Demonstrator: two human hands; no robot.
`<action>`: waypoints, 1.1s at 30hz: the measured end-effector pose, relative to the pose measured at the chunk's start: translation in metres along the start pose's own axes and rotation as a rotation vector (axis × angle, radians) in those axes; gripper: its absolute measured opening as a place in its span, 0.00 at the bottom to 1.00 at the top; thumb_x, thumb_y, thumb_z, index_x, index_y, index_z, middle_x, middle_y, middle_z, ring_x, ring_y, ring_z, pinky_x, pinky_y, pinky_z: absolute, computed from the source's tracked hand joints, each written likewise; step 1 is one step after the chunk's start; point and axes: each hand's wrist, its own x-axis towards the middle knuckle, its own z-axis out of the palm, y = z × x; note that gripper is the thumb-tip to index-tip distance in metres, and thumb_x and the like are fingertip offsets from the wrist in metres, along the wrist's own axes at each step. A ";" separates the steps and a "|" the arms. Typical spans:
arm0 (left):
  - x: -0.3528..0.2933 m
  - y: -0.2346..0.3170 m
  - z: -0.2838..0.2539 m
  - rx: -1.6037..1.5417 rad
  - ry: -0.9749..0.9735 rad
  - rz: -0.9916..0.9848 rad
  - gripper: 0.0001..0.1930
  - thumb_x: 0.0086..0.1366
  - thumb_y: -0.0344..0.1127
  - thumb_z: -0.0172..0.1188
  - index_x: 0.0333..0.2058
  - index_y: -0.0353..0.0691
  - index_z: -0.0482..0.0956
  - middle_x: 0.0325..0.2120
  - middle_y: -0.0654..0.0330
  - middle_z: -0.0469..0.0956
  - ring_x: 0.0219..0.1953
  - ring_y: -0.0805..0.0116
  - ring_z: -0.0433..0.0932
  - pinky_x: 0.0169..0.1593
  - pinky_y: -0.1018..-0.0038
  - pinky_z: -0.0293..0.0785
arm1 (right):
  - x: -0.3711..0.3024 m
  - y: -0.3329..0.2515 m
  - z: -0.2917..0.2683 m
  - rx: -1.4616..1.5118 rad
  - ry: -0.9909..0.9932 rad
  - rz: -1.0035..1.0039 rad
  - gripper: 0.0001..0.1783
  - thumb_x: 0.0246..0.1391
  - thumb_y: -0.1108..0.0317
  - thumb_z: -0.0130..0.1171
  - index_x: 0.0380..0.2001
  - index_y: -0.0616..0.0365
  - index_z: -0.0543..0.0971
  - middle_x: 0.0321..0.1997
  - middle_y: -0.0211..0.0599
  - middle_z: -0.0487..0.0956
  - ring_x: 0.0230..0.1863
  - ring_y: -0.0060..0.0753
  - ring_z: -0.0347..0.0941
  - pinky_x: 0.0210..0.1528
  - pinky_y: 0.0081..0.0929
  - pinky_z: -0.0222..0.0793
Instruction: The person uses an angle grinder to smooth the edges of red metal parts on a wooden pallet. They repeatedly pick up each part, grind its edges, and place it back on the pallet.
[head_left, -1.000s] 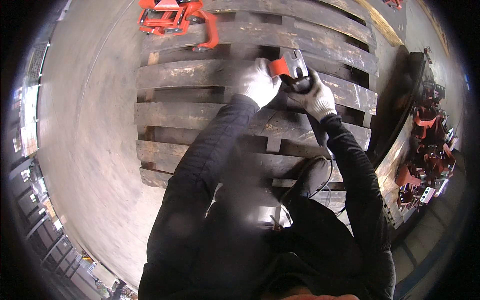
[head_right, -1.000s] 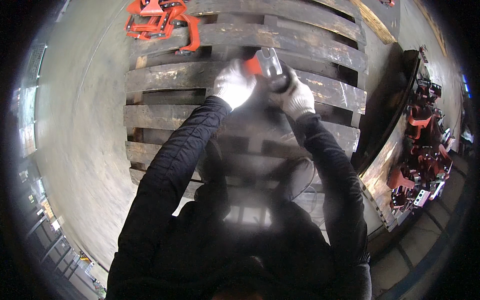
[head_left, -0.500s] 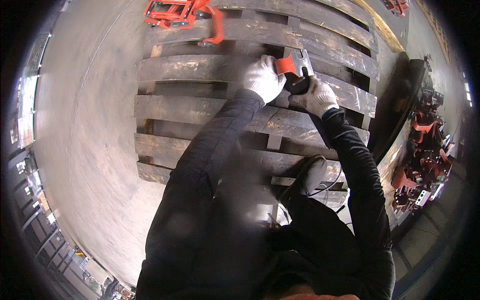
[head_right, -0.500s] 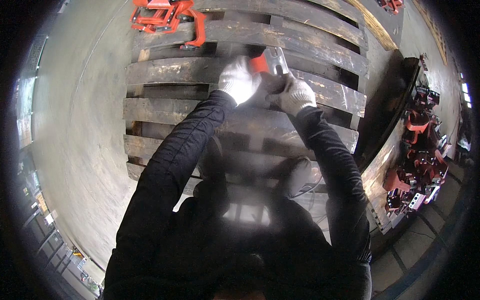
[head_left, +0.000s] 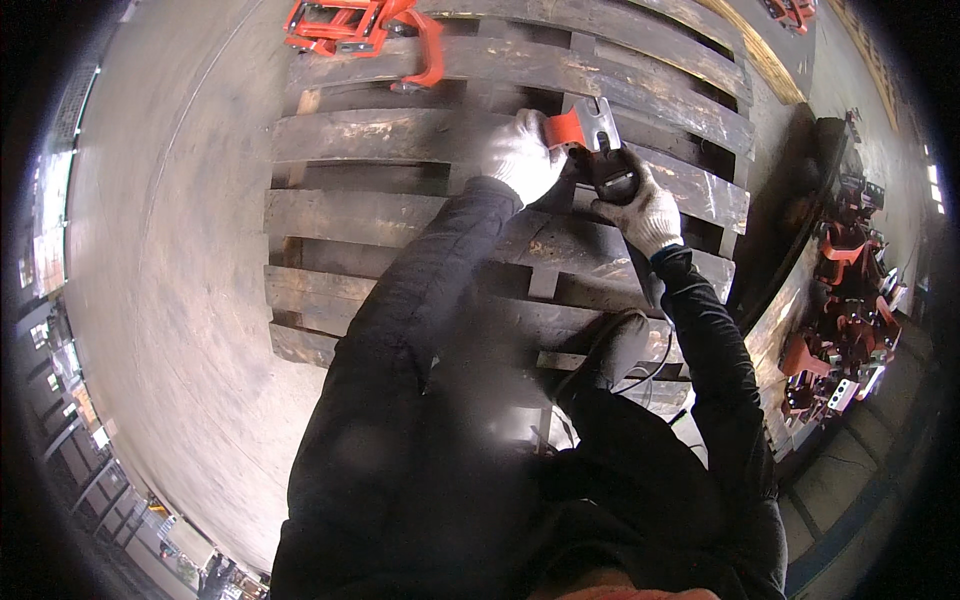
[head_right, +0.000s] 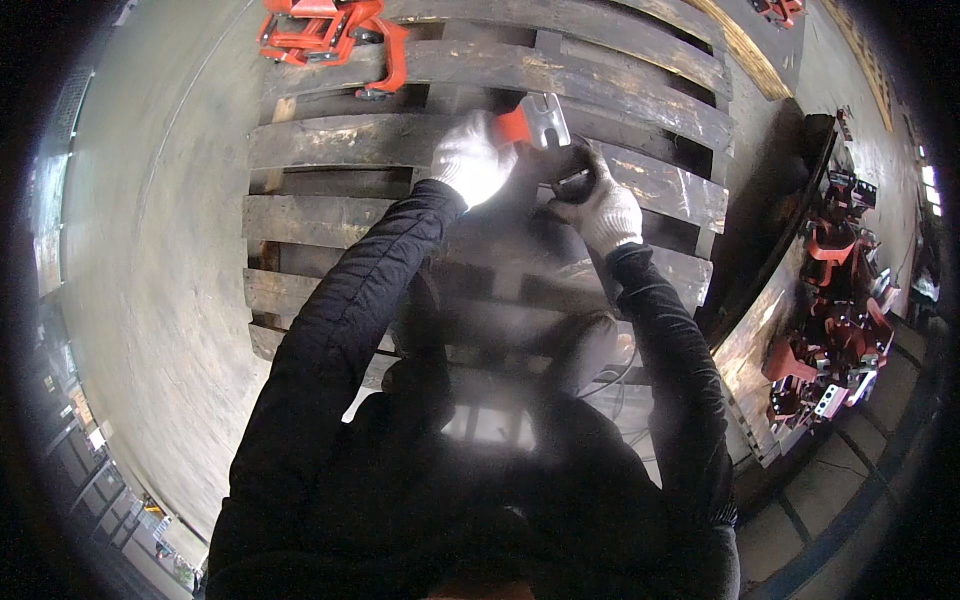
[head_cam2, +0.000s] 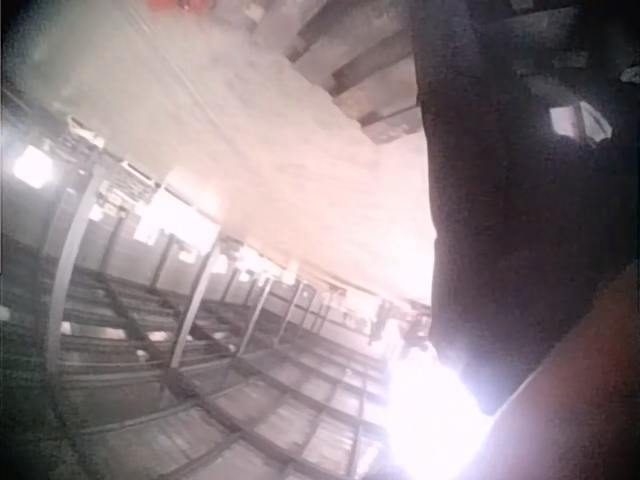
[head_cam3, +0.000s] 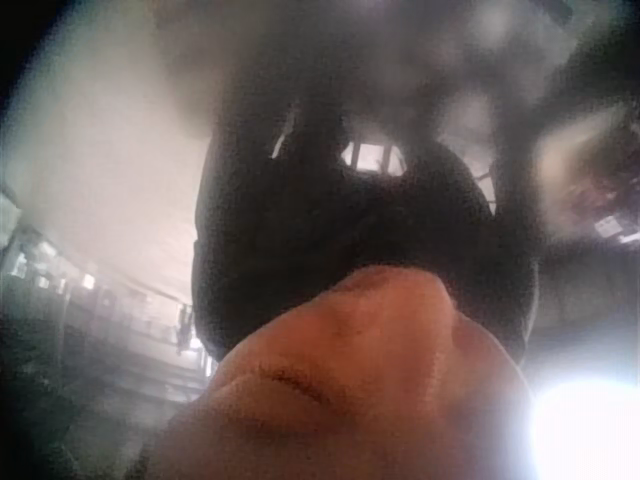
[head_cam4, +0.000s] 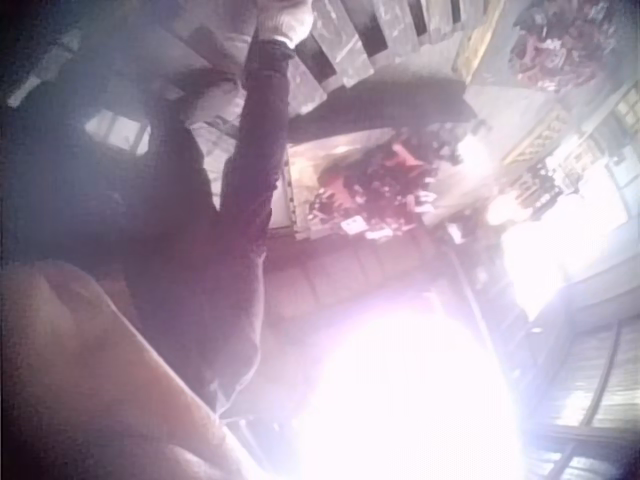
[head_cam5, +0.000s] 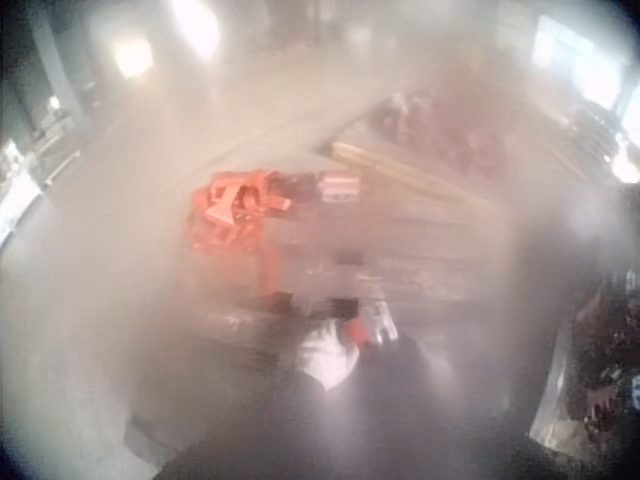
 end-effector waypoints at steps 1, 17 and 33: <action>0.000 0.000 0.001 -0.007 -0.017 -0.011 0.24 0.63 0.50 0.64 0.45 0.35 0.73 0.35 0.49 0.80 0.36 0.49 0.84 0.40 0.56 0.80 | 0.004 0.012 0.008 -0.003 0.045 -0.081 0.54 0.41 0.55 0.82 0.71 0.50 0.65 0.60 0.45 0.81 0.61 0.44 0.79 0.63 0.35 0.73; 0.002 0.000 -0.003 -0.092 -0.059 -0.032 0.23 0.60 0.47 0.67 0.46 0.38 0.73 0.32 0.50 0.80 0.34 0.48 0.82 0.39 0.55 0.79 | 0.044 0.005 0.002 -0.013 0.038 -0.075 0.56 0.39 0.52 0.82 0.70 0.54 0.65 0.56 0.50 0.82 0.57 0.46 0.81 0.59 0.37 0.75; 0.005 0.000 -0.002 -0.150 -0.081 -0.001 0.21 0.60 0.44 0.67 0.43 0.35 0.73 0.31 0.48 0.79 0.34 0.47 0.81 0.40 0.54 0.78 | 0.092 0.005 0.012 -0.073 0.020 -0.045 0.59 0.37 0.52 0.83 0.71 0.55 0.64 0.53 0.52 0.83 0.53 0.46 0.82 0.56 0.33 0.75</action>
